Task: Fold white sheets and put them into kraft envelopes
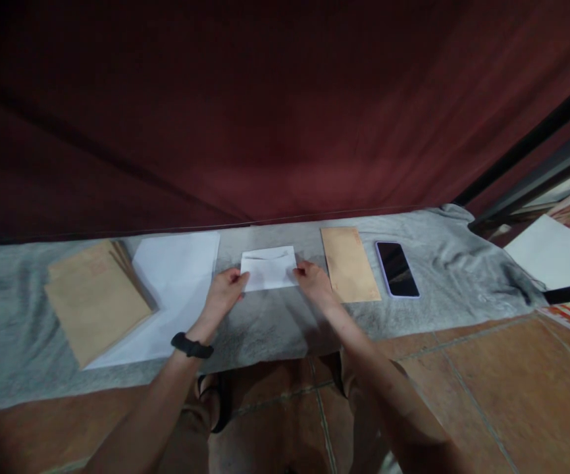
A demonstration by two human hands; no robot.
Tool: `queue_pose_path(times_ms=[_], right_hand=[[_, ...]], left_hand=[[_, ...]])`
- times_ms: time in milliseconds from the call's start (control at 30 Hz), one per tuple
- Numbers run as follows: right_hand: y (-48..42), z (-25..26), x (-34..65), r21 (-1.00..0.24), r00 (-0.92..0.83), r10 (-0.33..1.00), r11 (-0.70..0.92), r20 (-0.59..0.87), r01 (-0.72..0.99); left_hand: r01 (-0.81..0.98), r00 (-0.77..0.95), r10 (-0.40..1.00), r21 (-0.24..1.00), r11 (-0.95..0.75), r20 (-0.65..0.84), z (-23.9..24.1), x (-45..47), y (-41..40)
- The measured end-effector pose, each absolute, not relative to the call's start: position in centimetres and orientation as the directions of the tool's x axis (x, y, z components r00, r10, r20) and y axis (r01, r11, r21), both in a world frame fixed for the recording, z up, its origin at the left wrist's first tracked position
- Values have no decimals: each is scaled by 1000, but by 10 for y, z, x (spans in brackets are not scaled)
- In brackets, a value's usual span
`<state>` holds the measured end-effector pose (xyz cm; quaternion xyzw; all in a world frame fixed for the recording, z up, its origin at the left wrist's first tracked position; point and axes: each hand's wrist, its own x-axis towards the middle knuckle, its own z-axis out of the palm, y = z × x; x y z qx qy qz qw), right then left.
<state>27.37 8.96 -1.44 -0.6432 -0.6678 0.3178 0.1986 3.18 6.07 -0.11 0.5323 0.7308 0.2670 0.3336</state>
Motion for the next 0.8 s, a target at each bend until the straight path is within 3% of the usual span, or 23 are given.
queue_pose_path(times_ms=[233,467,800], right_hand=[[90,-16,273,-677,-87,987,-26,-133,736],[89,-11,282,-773,-212,962,2,-171,634],[85,-3,281,-723,-184,962,-19,-201,691]], left_hand=[[472,-135,957,832,290,-257,-3,26,51],[491,-172,950,813,313,-262,-2,27,56],[546,-165,944,771,330,-286,9,35,52]])
